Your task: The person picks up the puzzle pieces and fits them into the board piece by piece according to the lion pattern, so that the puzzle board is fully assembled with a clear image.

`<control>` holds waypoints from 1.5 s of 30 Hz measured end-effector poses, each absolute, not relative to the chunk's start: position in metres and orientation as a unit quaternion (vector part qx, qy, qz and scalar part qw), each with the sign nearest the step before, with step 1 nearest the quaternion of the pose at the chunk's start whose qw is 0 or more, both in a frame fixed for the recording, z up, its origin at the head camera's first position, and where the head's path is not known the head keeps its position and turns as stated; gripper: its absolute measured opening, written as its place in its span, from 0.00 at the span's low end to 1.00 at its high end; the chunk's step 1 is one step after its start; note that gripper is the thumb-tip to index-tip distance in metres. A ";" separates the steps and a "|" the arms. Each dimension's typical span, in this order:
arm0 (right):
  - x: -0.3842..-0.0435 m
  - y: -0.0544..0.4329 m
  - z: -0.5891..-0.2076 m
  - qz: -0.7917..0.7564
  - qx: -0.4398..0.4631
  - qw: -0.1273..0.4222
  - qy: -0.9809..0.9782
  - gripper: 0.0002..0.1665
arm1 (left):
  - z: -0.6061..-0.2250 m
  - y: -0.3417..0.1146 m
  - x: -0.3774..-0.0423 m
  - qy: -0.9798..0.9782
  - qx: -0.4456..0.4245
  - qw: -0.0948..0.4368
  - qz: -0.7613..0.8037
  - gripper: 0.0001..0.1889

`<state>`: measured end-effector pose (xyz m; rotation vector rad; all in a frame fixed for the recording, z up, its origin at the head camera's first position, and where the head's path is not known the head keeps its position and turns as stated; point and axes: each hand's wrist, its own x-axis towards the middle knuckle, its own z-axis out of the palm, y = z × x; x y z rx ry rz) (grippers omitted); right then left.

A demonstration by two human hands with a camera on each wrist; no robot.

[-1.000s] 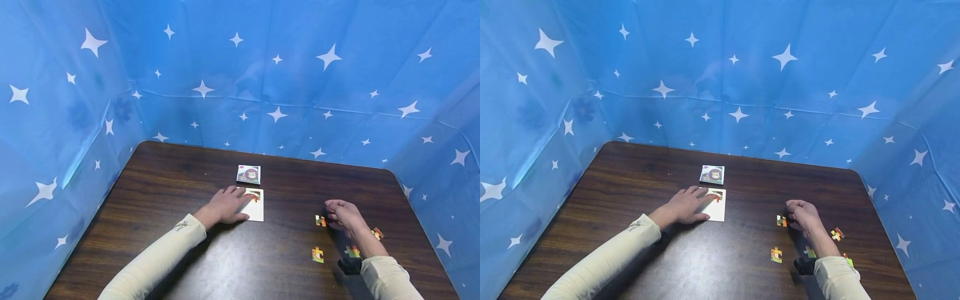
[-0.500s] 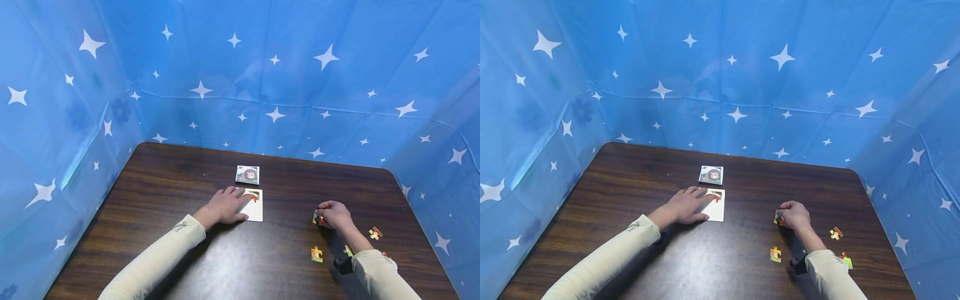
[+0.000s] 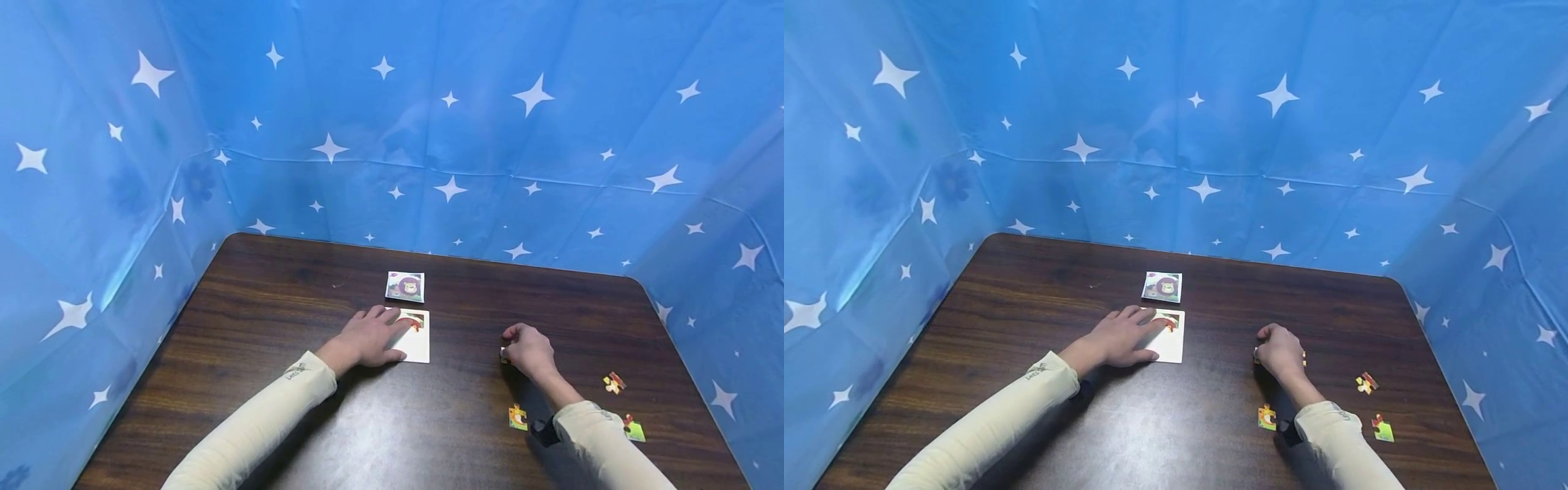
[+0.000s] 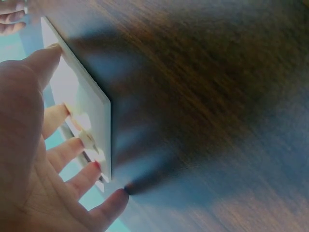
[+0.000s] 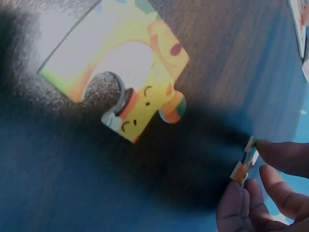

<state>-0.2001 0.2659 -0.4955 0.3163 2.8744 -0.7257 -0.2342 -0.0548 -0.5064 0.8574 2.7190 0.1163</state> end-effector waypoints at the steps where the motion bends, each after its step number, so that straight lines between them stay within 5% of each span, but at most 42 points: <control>1: -0.200 0.264 -0.496 -0.238 0.101 0.075 0.963 0.17 | -0.506 -0.055 -0.234 0.943 0.297 0.144 0.041 0.38; 35: -0.208 0.237 -0.497 -0.226 0.042 0.071 0.971 0.27 | -0.505 -0.056 -0.234 0.943 0.303 0.136 0.039 0.39; 45: -0.208 0.238 -0.500 -0.268 0.072 0.086 0.957 0.15 | -0.506 -0.056 -0.234 0.941 0.303 0.144 0.040 0.39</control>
